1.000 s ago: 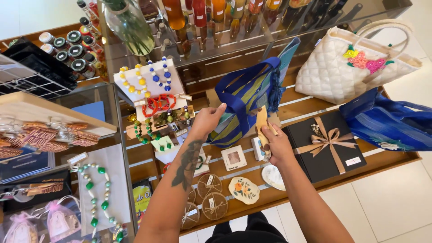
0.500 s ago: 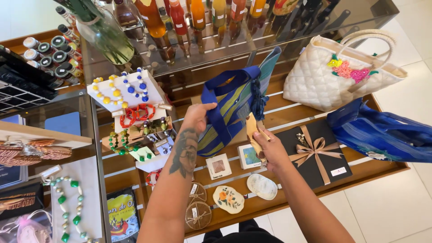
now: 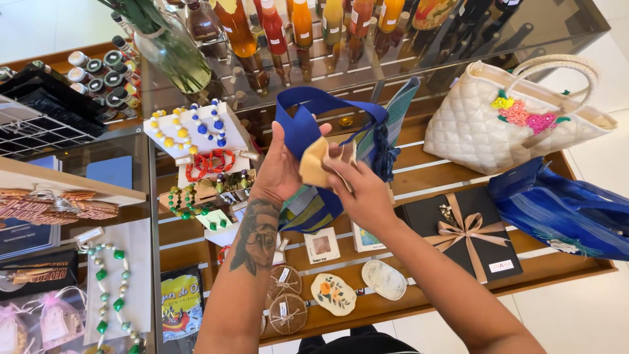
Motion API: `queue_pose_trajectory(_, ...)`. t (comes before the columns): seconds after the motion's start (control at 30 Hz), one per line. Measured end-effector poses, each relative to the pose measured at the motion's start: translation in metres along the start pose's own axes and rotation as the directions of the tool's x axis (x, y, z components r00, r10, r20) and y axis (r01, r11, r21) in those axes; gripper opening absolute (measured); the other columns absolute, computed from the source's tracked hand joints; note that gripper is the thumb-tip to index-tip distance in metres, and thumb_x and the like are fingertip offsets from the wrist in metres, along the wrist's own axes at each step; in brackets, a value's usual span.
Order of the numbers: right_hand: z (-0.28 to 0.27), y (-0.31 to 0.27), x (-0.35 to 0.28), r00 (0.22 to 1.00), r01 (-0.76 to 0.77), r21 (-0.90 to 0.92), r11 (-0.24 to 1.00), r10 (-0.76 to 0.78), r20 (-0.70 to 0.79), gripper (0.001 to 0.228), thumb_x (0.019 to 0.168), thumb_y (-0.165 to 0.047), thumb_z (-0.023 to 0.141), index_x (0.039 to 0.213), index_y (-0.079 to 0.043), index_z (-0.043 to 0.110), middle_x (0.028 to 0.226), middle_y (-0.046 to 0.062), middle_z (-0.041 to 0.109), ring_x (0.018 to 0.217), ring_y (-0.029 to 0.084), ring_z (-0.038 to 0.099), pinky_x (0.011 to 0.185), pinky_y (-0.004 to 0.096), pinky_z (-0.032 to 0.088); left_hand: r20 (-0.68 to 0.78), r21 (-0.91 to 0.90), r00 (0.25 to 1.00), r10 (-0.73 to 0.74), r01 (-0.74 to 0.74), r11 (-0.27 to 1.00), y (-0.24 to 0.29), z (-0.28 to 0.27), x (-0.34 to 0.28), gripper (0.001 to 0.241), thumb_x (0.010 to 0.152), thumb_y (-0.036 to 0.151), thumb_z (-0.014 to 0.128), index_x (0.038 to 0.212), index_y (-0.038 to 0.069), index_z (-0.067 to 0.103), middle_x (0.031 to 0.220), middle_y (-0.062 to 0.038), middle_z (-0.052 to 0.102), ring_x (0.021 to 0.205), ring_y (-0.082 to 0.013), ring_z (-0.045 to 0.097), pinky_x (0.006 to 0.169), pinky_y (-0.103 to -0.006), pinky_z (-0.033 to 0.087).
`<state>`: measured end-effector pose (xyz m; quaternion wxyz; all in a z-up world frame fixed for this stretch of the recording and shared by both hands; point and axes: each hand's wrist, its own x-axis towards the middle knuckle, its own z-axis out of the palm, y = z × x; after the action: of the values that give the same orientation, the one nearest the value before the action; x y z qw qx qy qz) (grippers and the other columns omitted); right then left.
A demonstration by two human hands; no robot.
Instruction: The recorder is dusting various merchandise items on a retail display, including bags, jewelry, and souvenirs, using a small cloth.
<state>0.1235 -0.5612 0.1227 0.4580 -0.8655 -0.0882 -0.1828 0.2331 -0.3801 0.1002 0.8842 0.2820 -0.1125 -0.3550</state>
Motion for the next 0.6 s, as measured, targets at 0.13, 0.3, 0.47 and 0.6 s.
queue_pose_trajectory(0.13,0.008,-0.003,0.048,0.998,0.04,-0.041,0.998,-0.042,-0.042,0.03,0.1,-0.02,0.068,0.129,-0.017,0.069,0.108,0.014,0.068,0.096,0.036,0.07,0.082,0.041,0.056,-0.062,-0.012,0.997,-0.048,0.047,0.999,-0.007,0.005,-0.001,0.088,0.096,0.074,0.039,0.155,0.008,0.044,0.144,-0.007,0.061,0.127,-0.0199,0.063,0.108,-0.0404,0.052)
queue_pose_trajectory(0.3,0.002,-0.021,0.056,0.987,0.124,-0.041,0.991,-0.127,-0.098,0.027,0.104,-0.018,0.066,0.131,-0.017,0.068,0.114,0.015,0.067,0.099,0.036,0.07,0.083,0.04,0.058,-0.156,0.0,0.986,0.053,-0.054,0.999,-0.016,-0.007,0.007,0.085,0.098,0.073,0.046,0.154,0.01,0.045,0.142,-0.007,0.061,0.128,-0.0208,0.061,0.112,-0.0398,0.05)
queue_pose_trajectory(0.47,0.0,0.025,-0.017,0.971,-0.02,-0.153,0.988,0.056,0.231,0.034,0.094,-0.021,0.068,0.128,-0.018,0.07,0.112,0.016,0.068,0.09,0.037,0.069,0.075,0.043,0.056,-0.103,0.076,0.983,0.154,-0.147,0.986,0.024,0.002,0.005,0.067,0.102,0.052,0.054,0.149,0.005,0.048,0.14,-0.015,0.065,0.128,-0.0311,0.064,0.108,-0.0455,0.053)
queue_pose_trajectory(0.6,-0.029,0.054,-0.025,0.919,-0.252,-0.019,0.968,0.245,0.308,0.031,0.093,-0.022,0.071,0.123,-0.016,0.073,0.11,0.011,0.074,0.093,0.028,0.07,0.079,0.037,0.056,-0.217,0.17,0.961,0.173,-0.137,0.976,0.041,0.013,0.009,0.043,0.105,0.02,0.054,0.146,0.007,0.045,0.123,-0.023,0.064,0.107,-0.0443,0.067,0.094,-0.0517,0.06)
